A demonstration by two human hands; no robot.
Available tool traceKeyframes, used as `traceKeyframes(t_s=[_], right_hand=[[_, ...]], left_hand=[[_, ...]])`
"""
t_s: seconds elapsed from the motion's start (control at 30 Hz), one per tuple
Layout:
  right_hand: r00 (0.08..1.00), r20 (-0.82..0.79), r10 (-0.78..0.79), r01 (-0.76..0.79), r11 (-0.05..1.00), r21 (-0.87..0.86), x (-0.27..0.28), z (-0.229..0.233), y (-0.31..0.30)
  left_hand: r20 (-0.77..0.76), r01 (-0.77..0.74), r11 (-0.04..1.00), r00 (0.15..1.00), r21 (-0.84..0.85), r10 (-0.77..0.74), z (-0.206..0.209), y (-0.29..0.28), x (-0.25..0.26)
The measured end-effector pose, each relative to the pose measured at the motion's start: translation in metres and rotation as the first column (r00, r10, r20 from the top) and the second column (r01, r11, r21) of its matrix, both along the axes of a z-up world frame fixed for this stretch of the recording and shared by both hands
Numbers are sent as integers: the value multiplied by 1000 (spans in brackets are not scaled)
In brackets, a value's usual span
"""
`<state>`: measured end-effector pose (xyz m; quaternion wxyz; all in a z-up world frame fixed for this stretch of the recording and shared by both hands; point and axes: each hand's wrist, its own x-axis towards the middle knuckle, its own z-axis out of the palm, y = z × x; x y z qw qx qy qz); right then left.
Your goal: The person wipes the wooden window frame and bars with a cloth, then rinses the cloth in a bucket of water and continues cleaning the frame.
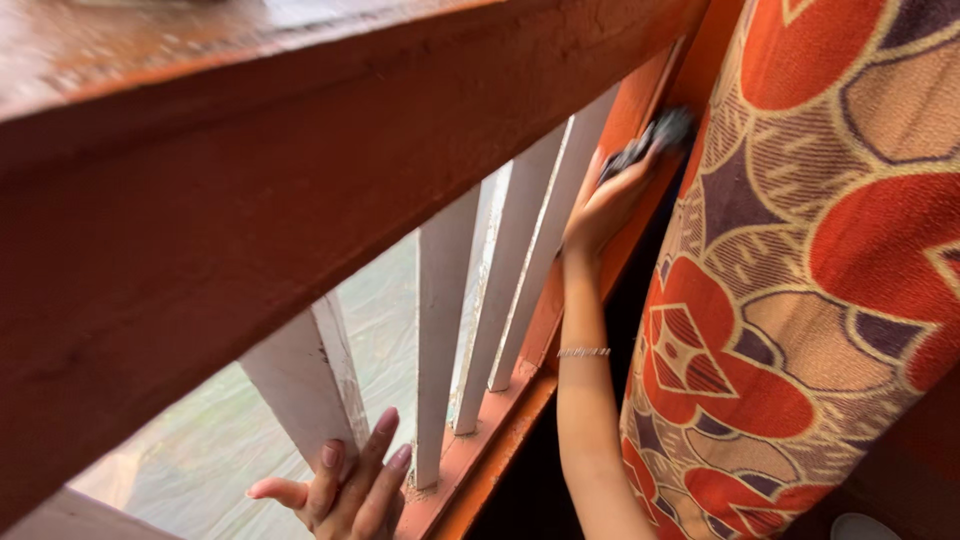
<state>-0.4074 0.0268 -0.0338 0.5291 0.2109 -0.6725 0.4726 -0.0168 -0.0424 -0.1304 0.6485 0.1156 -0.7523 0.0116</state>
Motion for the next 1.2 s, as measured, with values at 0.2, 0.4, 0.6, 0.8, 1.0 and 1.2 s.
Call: traceKeyframes(t_s=[0.2, 0.4, 0.6, 0.8, 1.0, 1.2], right_hand=[[941, 333, 58, -83, 995, 61, 42, -228, 22], [980, 197, -11, -46, 958, 284, 36, -234, 47], [943, -229, -240, 321, 838, 442, 1, -126, 32], [843, 488, 225, -493, 685, 536, 50, -246, 52], [961, 275, 37, -264, 426, 865, 50, -264, 65], [988, -1, -152, 123, 795, 593, 17, -162, 68]], left_hand=[[67, -31, 991, 997, 132, 22, 13, 17, 6], [368, 321, 935, 897, -154, -247, 36, 84, -29], [420, 336, 932, 832, 138, -362, 26, 65, -159], [458, 250, 965, 868, -73, -190, -6, 43, -174], [389, 214, 961, 912, -174, -133, -6, 37, -177], [354, 150, 961, 933, -233, -60, -13, 35, -182]])
